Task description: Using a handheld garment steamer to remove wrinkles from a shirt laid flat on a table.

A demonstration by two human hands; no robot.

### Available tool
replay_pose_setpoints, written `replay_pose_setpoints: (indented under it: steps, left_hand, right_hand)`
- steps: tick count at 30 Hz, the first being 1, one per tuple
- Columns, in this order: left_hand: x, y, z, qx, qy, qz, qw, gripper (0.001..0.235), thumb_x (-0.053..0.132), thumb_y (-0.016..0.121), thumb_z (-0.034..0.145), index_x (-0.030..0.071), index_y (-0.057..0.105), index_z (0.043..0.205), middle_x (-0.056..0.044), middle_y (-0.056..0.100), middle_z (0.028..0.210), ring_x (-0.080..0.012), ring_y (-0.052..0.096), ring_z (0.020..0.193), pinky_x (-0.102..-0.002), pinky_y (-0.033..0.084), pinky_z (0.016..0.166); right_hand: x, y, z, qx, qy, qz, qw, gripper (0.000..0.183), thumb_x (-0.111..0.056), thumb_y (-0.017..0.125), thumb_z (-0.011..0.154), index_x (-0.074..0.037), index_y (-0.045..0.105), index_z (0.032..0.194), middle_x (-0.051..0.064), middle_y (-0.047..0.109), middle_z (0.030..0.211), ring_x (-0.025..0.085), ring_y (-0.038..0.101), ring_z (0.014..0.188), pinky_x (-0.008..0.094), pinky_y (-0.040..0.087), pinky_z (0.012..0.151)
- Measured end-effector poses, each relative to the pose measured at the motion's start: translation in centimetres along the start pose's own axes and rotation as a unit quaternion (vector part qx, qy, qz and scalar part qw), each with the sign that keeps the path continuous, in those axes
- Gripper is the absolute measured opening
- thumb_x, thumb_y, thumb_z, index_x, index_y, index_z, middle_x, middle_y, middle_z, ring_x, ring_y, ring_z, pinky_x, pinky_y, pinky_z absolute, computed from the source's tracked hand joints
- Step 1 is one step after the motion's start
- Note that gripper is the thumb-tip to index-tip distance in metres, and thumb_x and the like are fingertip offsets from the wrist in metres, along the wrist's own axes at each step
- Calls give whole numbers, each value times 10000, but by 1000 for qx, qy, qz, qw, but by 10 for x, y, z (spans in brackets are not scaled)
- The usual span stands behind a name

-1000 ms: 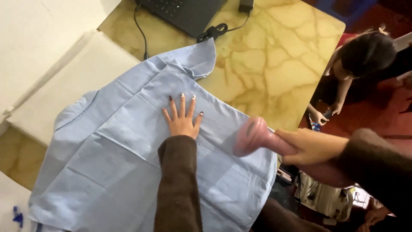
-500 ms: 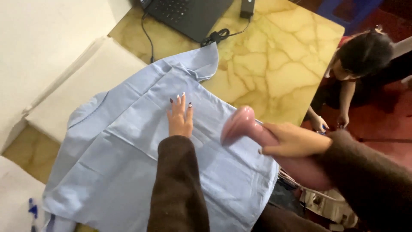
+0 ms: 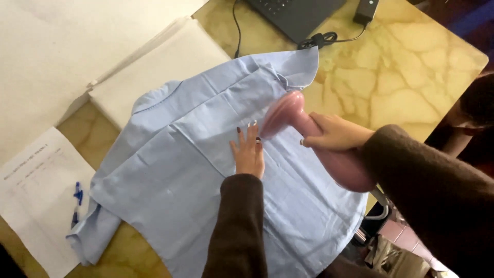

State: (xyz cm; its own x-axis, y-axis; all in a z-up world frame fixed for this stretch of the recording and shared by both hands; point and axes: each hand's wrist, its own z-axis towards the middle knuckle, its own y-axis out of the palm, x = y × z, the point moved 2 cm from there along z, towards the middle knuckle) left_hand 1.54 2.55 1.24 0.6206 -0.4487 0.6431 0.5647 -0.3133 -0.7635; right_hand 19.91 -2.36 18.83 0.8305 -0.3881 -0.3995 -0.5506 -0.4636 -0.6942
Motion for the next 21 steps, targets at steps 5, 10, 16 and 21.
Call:
replay_pose_setpoints:
  steps: [5, 10, 16, 21]
  left_hand:
    - [22, -11, -5, -72, -15, 132, 989, 504, 427, 39, 930, 293, 179, 1395, -10, 178, 1455, -337, 37, 1341, -588, -29, 1018]
    - [30, -9, -8, -91, -25, 230, 969, 551, 549, 102, 854, 360, 127, 1371, 51, 65, 1458, -336, -55, 1321, -563, -10, 1029]
    - [29, -3, -11, -14, 2, 275, 961, 542, 551, 212, 865, 370, 139, 1371, 34, 127, 1448, -350, 30, 1317, -579, 46, 1027]
    - [40, -19, -6, -121, -38, 227, 966, 559, 521, 225, 864, 335, 114, 1379, 11, 48, 1463, -357, -41, 1320, -570, 10, 1033]
  right_hand:
    - [7, 11, -53, -44, 12, -11, 999, 546, -407, 614, 679, -70, 493, 1091, 209, 595, 1066, 369, 549, 1048, 486, 437, 899]
    - [68, 49, -97, -81, 38, -88, 992, 407, -458, 574, 703, -165, 464, 963, 41, 682, 809, 197, 650, 736, 311, 462, 710]
    - [107, 81, -159, -102, 24, -115, 988, 297, -434, 591, 695, -205, 465, 838, -2, 617, 697, 161, 607, 631, 305, 439, 656]
    - [104, 77, -170, -148, 45, -154, 976, 410, -532, 597, 690, -273, 472, 982, 4, 652, 826, 195, 642, 771, 313, 449, 739]
